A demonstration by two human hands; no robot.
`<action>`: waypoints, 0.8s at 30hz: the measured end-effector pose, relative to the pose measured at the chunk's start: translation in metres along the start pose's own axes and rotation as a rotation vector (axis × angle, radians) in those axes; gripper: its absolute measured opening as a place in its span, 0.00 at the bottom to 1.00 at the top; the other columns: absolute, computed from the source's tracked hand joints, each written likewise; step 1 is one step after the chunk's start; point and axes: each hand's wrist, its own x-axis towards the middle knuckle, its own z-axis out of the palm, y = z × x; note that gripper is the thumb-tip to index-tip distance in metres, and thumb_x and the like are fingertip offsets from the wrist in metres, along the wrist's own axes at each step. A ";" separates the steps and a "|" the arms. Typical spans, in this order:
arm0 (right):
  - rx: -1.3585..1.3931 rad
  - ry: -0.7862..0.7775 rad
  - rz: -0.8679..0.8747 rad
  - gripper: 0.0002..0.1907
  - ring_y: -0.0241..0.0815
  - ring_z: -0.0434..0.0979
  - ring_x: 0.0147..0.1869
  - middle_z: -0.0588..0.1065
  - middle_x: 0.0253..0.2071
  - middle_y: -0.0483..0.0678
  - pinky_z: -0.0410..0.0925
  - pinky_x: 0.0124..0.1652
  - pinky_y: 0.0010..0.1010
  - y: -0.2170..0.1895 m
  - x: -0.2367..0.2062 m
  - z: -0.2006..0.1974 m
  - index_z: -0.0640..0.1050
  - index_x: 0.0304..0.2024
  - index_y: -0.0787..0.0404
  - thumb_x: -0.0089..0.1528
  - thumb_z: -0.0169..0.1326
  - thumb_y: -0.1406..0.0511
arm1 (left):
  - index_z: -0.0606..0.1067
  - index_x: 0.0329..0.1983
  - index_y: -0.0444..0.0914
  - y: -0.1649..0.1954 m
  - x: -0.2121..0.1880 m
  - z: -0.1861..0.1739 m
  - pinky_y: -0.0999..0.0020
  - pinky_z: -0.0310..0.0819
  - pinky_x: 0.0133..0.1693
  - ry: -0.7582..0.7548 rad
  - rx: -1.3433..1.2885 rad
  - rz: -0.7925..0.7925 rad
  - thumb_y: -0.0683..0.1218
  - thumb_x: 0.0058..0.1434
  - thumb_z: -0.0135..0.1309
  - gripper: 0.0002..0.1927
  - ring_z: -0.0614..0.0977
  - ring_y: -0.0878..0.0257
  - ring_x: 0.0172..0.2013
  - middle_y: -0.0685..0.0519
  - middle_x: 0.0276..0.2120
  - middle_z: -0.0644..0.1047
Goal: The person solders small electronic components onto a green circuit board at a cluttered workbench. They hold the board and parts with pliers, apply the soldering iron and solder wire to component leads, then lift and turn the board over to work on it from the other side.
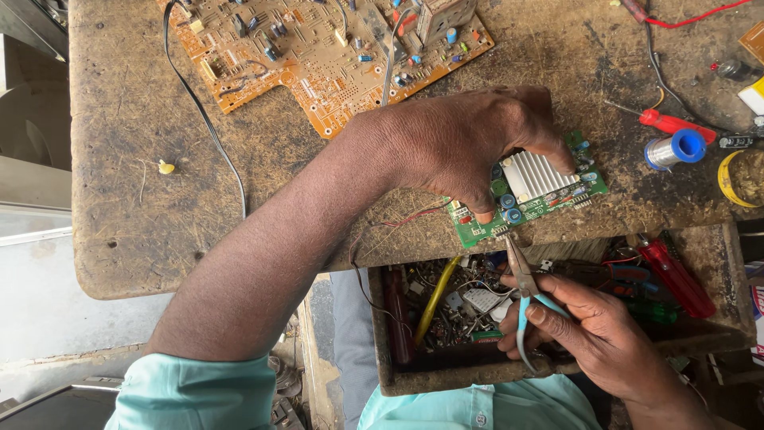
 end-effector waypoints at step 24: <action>-0.191 0.084 0.092 0.20 0.45 0.88 0.38 0.81 0.37 0.55 0.81 0.36 0.36 -0.008 -0.004 -0.010 0.77 0.57 0.68 0.63 0.50 0.68 | 0.77 0.59 0.43 0.001 0.000 0.000 0.61 0.68 0.63 0.011 0.008 0.021 0.42 0.31 0.75 0.45 0.75 0.49 0.60 0.47 0.56 0.75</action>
